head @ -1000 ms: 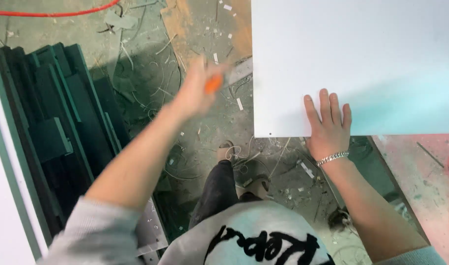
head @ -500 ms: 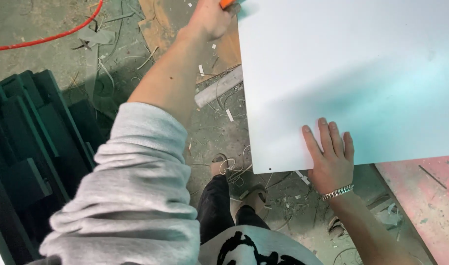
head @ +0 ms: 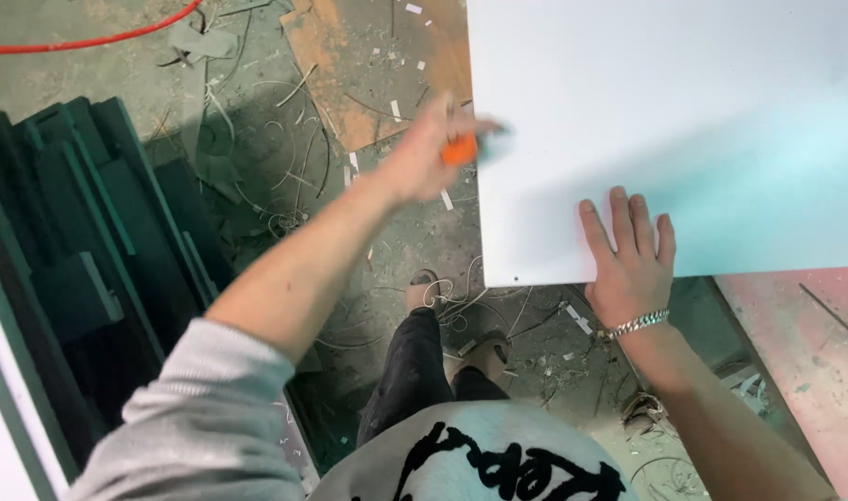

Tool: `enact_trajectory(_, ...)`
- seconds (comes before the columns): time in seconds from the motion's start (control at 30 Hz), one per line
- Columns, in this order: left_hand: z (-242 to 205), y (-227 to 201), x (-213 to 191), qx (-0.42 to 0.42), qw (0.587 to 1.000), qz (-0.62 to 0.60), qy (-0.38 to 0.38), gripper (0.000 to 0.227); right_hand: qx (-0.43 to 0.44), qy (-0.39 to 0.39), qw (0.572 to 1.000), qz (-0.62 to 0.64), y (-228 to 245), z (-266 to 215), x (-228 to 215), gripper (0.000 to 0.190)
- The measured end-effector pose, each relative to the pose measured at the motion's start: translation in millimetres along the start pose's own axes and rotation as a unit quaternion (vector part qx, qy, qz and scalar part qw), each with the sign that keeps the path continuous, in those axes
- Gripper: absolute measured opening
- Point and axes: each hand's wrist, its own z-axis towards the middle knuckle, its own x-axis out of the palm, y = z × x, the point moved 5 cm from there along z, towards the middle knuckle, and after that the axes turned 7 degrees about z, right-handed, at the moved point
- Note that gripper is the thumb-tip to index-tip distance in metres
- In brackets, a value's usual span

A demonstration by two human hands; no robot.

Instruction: The person uses an orange utility knife to cut a large white sheet placed on a workbench. They make several cuts along the edges and corners, occasionally lifting and repositioning the sheet to access different sides. The person also scrapes the surface of the sheet with the knife.

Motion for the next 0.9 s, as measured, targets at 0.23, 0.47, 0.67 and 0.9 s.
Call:
enact_trajectory(0.23, -165.5, -66.9, 105.8, -0.031, 0.991, 0.091, 0.097, 0.049, 0.1, 0.159, 0.982, 0.006, -16.3, -4.4, 28.3, 0.125)
enact_trajectory(0.47, -229.5, -38.2, 134.4, -0.034, 0.998, 0.054, -0.008, 0.067, 0.087, 0.23, 0.969, 0.037, 24.3, 1.9, -13.4, 0.114)
enact_trajectory(0.67, -219.1, -37.5, 23.2, -0.1, 0.986, 0.071, -0.115, 0.077, 0.025, 0.339, 0.933, 0.122, 123.7, 29.9, -34.5, 0.076)
enact_trajectory(0.9, -156.8, -1.3, -92.9, -0.078, 0.973, 0.049, -0.213, 0.038, 0.041, 0.327, 0.94, 0.083, 137.7, 163.4, 8.5, 0.071)
